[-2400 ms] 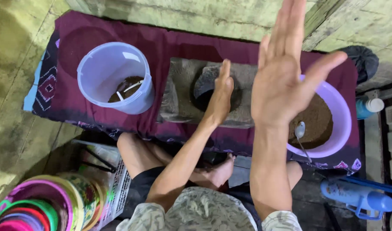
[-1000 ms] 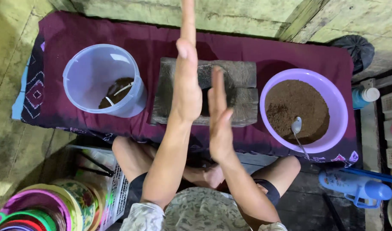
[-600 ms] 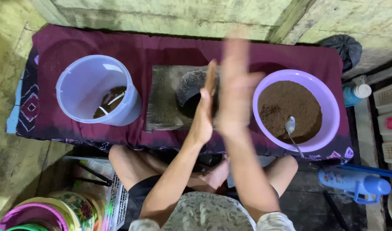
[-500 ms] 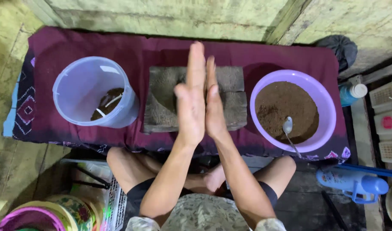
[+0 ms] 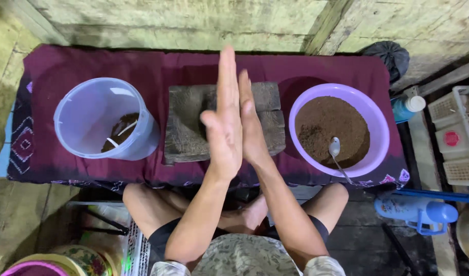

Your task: Transferring and stirring brown powder in a bowl and mortar using a spoon

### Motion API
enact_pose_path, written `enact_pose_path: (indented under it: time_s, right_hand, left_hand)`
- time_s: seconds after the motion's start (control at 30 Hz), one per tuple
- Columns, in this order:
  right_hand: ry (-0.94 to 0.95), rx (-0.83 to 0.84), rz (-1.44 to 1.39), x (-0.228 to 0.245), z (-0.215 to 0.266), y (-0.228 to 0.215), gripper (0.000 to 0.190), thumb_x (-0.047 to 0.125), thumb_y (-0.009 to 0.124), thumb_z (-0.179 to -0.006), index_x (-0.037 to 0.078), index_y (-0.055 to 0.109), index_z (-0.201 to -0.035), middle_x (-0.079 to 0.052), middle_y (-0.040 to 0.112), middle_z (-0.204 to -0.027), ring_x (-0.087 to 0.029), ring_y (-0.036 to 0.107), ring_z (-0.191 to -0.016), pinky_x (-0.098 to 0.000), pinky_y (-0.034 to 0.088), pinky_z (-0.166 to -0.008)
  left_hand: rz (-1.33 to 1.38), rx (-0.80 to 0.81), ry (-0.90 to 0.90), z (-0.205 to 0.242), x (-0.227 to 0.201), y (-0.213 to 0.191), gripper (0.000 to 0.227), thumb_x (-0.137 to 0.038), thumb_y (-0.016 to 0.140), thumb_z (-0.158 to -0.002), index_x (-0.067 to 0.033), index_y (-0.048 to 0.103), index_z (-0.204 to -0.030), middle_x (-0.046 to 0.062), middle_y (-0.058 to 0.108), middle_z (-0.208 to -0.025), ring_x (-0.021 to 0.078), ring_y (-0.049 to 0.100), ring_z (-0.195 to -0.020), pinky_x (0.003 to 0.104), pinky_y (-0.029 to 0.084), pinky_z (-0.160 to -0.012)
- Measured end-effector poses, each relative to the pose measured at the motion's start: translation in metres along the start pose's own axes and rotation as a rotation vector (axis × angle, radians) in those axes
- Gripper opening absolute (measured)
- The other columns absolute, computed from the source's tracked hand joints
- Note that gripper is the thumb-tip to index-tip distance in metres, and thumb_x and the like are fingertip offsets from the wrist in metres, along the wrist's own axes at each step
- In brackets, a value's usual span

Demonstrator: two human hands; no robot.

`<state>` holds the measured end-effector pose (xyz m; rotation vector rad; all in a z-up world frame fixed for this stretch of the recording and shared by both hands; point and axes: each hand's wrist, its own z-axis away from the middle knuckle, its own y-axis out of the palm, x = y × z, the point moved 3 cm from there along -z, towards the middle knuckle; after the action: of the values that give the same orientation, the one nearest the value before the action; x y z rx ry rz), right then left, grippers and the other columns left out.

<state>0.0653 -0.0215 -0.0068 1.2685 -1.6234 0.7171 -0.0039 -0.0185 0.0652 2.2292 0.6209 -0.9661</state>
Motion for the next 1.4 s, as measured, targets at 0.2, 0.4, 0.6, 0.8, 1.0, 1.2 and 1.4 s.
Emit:
enact_pose_path:
  time_s: [0.2,0.4,0.6,0.8,1.0,1.2,1.4]
  right_hand:
    - [0.126,-0.073,-0.328,0.039,0.007,-0.002,0.09,0.078,0.027,-0.097,0.022,0.004,-0.164,-0.012,0.001,-0.176,-0.034,0.0,-0.166,-0.0643,0.004,-0.129]
    - [-0.08,-0.188,-0.306,0.042,0.013,-0.033,0.09,0.078,0.013,-0.098,0.024,0.017,-0.17,-0.002,0.013,-0.183,-0.024,0.003,-0.177,-0.0562,-0.001,-0.148]
    - [0.138,-0.179,0.378,-0.026,0.038,-0.095,0.073,0.055,0.012,-0.11,0.007,0.008,-0.164,-0.014,0.0,-0.175,-0.028,-0.006,-0.164,-0.0435,-0.004,-0.135]
    - [0.224,-0.498,0.952,-0.03,0.094,-0.244,0.04,0.033,0.056,-0.105,0.006,0.064,-0.133,-0.016,0.068,-0.132,-0.031,0.065,-0.122,-0.0422,0.047,-0.103]
    - [0.787,-0.322,1.771,-0.101,0.174,-0.333,0.045,0.056,0.068,-0.09,0.012,0.078,-0.093,-0.014,0.074,-0.083,-0.04,0.075,-0.084,-0.0576,0.051,-0.078]
    - [1.03,-0.14,1.644,-0.075,0.171,-0.306,0.049,0.05,0.066,-0.088,0.004,0.081,-0.099,-0.018,0.077,-0.099,-0.04,0.074,-0.094,-0.0532,0.047,-0.09]
    - [1.011,-0.13,1.655,-0.102,0.184,-0.329,0.038,0.038,0.068,-0.09,0.003,0.081,-0.099,-0.017,0.076,-0.091,-0.04,0.075,-0.088,-0.0508,0.05,-0.085]
  left_hand:
    - [-0.308,0.016,-0.099,0.023,0.044,-0.025,0.107,-0.088,0.017,-0.091,-0.0125,0.002,-0.166,0.01,-0.005,-0.177,0.0256,-0.009,-0.169,0.052,-0.013,-0.141]
    - [-0.286,0.02,-0.244,0.035,0.08,-0.016,0.085,-0.076,0.015,-0.102,-0.0182,-0.001,-0.163,0.008,-0.007,-0.173,0.0269,-0.008,-0.164,0.054,-0.006,-0.133]
    - [0.186,0.033,-0.166,0.026,0.025,0.048,0.102,-0.078,0.03,-0.096,-0.0059,0.009,-0.164,0.01,0.002,-0.177,0.0214,-0.003,-0.17,0.041,-0.002,-0.147]
    - [-0.043,0.02,-0.134,0.051,0.066,0.078,0.059,-0.041,0.059,-0.116,-0.0237,0.032,-0.166,0.001,0.021,-0.179,0.0244,0.021,-0.173,0.06,0.014,-0.148]
    - [-0.395,0.09,-0.372,0.103,0.213,0.089,0.054,-0.02,0.07,-0.096,-0.0136,0.052,-0.147,0.013,0.048,-0.151,0.0382,0.05,-0.14,0.048,0.052,-0.108]
    - [-0.803,-0.007,-0.249,0.129,0.263,0.075,0.054,-0.007,0.061,-0.094,-0.0031,0.046,-0.146,0.026,0.043,-0.142,0.05,0.047,-0.134,0.056,0.048,-0.107]
    - [-0.748,-0.177,-0.379,0.13,0.275,0.069,0.065,0.005,0.058,-0.092,0.0004,0.034,-0.153,0.031,0.032,-0.15,0.0529,0.044,-0.133,0.049,0.055,-0.1]
